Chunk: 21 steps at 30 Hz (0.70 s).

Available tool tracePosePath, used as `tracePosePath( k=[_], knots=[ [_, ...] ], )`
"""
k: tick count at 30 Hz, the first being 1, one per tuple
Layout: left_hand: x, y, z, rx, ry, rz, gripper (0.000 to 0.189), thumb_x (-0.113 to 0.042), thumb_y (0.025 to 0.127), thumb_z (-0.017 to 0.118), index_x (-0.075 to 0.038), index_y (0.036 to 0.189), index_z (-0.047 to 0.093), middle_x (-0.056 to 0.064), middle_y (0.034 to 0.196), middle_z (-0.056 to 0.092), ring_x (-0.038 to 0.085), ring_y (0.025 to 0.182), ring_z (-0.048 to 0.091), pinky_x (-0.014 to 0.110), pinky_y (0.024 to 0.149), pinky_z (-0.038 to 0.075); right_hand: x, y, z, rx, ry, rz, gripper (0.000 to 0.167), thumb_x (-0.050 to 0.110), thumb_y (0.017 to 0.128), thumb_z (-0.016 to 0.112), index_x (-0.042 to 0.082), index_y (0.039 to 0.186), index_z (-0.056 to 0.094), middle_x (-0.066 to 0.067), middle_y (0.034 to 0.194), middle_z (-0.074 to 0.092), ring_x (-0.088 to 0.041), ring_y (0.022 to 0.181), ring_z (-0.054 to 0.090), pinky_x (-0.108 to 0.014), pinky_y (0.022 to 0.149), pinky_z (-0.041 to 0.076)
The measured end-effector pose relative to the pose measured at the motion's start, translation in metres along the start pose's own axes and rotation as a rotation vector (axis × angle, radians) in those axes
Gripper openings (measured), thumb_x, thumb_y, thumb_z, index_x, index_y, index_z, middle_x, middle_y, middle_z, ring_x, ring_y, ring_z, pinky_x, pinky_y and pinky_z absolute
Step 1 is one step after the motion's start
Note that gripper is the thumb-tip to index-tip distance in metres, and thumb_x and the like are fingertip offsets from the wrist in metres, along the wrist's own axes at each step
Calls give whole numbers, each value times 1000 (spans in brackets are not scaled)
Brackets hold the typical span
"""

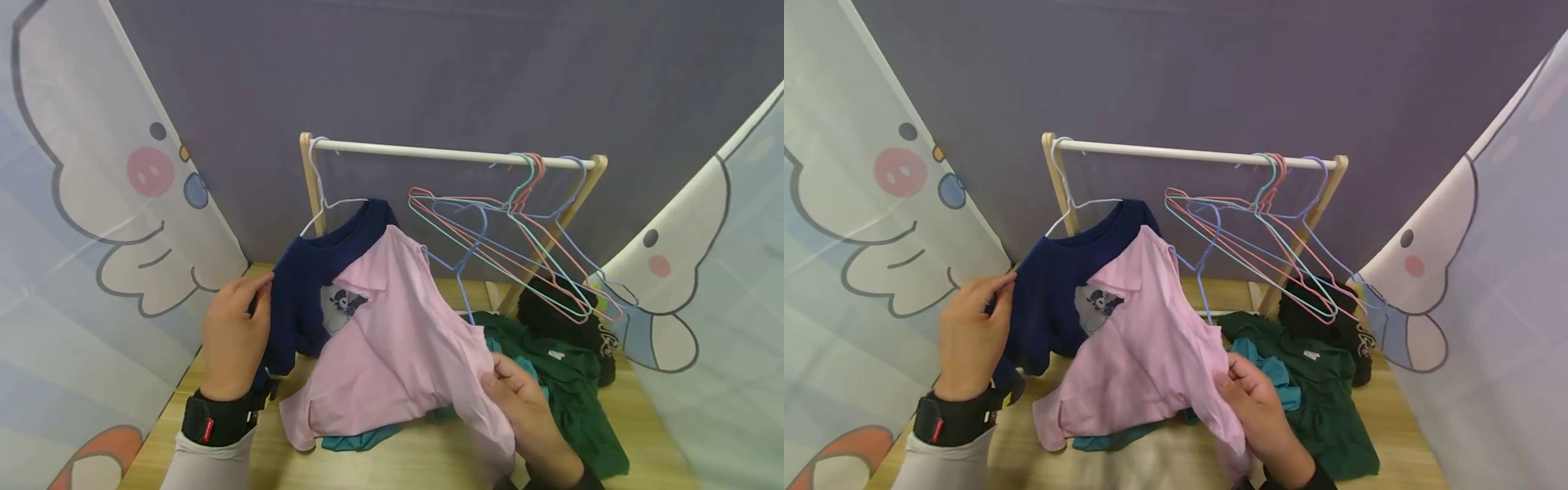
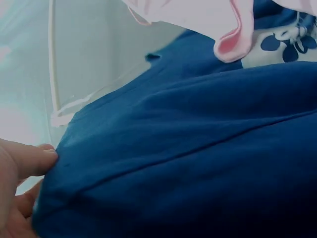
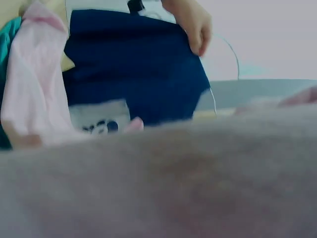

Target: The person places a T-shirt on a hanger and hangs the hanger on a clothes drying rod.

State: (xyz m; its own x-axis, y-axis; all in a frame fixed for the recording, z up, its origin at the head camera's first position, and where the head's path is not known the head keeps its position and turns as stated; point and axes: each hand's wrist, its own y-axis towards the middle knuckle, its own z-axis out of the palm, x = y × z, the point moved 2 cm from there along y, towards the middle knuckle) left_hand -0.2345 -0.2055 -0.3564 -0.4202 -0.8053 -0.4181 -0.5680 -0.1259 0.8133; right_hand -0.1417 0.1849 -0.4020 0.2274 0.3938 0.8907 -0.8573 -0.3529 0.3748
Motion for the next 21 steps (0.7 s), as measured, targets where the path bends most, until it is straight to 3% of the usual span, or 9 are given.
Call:
tracePosePath(
  k=[8,16,21],
  knots=[
    [-10,-1,1,-2,-2,9,22,-1,95,71,-1,116,77,17,102,75,35,90,72,48,78,53,-9,24,23,-143,-199,-65,35,-7,107,37,8,124,64,4,98,72,-5,82,68,-20,68,58],
    [-15,-2,2,-30,-30,20,21,1,92,72,-1,112,78,17,97,75,34,86,70,36,76,50,11,57,44,-210,-414,-277,21,-13,102,43,-15,116,58,4,95,70,-6,77,68,-22,65,59],
    [-15,-1,2,-24,-18,19,20,-2,94,71,1,112,78,18,98,75,33,87,71,28,79,49,22,86,57,-284,-507,-261,21,-6,104,49,-12,119,62,-4,91,70,-10,76,68,-25,65,60]
  ],
)
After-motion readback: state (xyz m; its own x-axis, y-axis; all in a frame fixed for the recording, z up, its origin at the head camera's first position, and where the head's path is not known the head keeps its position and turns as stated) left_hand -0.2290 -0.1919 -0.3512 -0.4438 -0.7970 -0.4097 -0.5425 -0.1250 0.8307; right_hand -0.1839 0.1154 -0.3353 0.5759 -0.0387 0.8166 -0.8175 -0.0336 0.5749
